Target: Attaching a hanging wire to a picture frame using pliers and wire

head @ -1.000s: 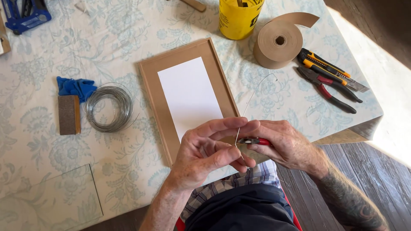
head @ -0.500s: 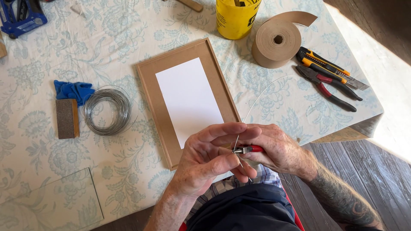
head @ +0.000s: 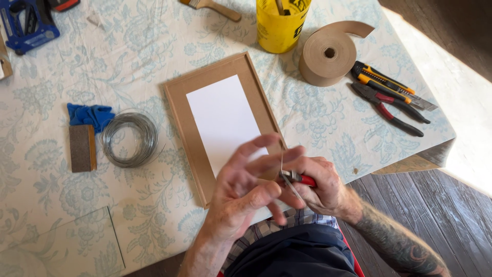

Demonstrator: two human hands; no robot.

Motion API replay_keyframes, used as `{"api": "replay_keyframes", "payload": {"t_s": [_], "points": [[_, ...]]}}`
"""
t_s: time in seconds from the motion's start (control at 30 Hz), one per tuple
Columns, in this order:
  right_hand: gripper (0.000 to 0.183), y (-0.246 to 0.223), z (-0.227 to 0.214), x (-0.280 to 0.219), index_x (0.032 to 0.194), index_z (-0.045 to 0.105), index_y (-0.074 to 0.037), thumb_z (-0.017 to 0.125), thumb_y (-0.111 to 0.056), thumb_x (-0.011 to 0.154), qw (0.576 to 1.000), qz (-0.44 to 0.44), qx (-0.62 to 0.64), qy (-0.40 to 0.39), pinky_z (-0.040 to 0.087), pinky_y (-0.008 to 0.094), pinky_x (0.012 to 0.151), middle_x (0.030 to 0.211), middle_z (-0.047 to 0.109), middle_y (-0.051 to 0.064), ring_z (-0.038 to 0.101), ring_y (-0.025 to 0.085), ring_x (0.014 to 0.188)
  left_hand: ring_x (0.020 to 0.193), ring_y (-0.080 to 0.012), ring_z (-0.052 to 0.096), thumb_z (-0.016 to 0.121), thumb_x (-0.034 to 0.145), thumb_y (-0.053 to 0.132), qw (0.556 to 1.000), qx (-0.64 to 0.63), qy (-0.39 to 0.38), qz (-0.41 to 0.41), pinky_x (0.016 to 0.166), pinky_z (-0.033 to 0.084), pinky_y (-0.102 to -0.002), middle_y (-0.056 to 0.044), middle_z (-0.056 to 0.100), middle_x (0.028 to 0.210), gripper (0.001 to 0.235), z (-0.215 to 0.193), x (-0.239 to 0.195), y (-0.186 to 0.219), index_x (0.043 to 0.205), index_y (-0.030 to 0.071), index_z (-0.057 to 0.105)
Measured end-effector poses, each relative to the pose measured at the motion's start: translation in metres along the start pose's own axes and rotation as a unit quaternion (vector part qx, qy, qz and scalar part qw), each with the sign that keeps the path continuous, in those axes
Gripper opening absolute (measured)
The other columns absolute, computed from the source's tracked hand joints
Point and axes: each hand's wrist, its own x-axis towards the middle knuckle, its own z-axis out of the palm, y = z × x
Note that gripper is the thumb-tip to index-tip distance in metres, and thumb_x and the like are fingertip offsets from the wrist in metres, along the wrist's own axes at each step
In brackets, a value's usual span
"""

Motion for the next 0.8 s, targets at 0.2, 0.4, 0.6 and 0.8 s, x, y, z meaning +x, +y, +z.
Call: {"api": "replay_keyframes", "payload": {"t_s": [0.2, 0.4, 0.6, 0.8], "points": [[0.089, -0.031, 0.018, 0.023, 0.137, 0.047, -0.001, 0.030, -0.080, 0.099, 0.964, 0.165, 0.178, 0.109, 0.056, 0.026, 0.057, 0.069, 0.066, 0.005, 0.054, 0.010, 0.050, 0.109, -0.0206, 0.059, 0.065, 0.096, 0.029, 0.864, 0.467, 0.134, 0.134, 0.093, 0.052, -0.034, -0.009, 0.057, 0.124, 0.033, 0.015, 0.008, -0.024, 0.122, 0.009, 0.056], [0.097, -0.033, 0.033, 0.027, 0.157, 0.031, 0.005, 0.023, -0.075, 0.102, 0.951, 0.144, 0.216, 0.167, 0.051, 0.026, 0.068, 0.101, 0.070, 0.011, 0.059, 0.011, 0.070, 0.105, -0.0295, 0.057, 0.043, 0.109, 0.029, 0.798, 0.565, 0.104, 0.183, 0.092, 0.051, -0.042, -0.016, 0.061, 0.118, 0.031, 0.019, 0.018, -0.044, 0.113, 0.001, 0.055], [0.060, -0.023, -0.010, 0.031, 0.141, 0.054, 0.001, 0.016, -0.035, 0.111, 0.989, 0.070, -0.087, 0.095, 0.043, 0.019, 0.044, 0.060, 0.060, -0.005, 0.047, 0.006, 0.043, 0.098, -0.0296, 0.052, 0.043, 0.105, 0.018, 0.755, 0.603, 0.054, 0.254, 0.088, 0.047, -0.043, -0.016, 0.058, 0.106, 0.019, 0.008, 0.014, -0.033, 0.103, 0.002, 0.051], [0.024, -0.072, -0.058, 0.102, 0.114, 0.065, -0.002, 0.055, -0.021, 0.103, 0.994, -0.042, 0.056, -0.079, 0.054, 0.046, 0.109, 0.119, 0.070, 0.015, 0.068, 0.031, 0.118, 0.070, -0.0206, 0.067, 0.046, 0.101, 0.009, 0.888, 0.441, -0.021, 0.131, 0.068, 0.057, -0.032, -0.007, 0.064, 0.086, 0.008, 0.010, 0.002, -0.019, 0.098, 0.007, 0.052]]}}
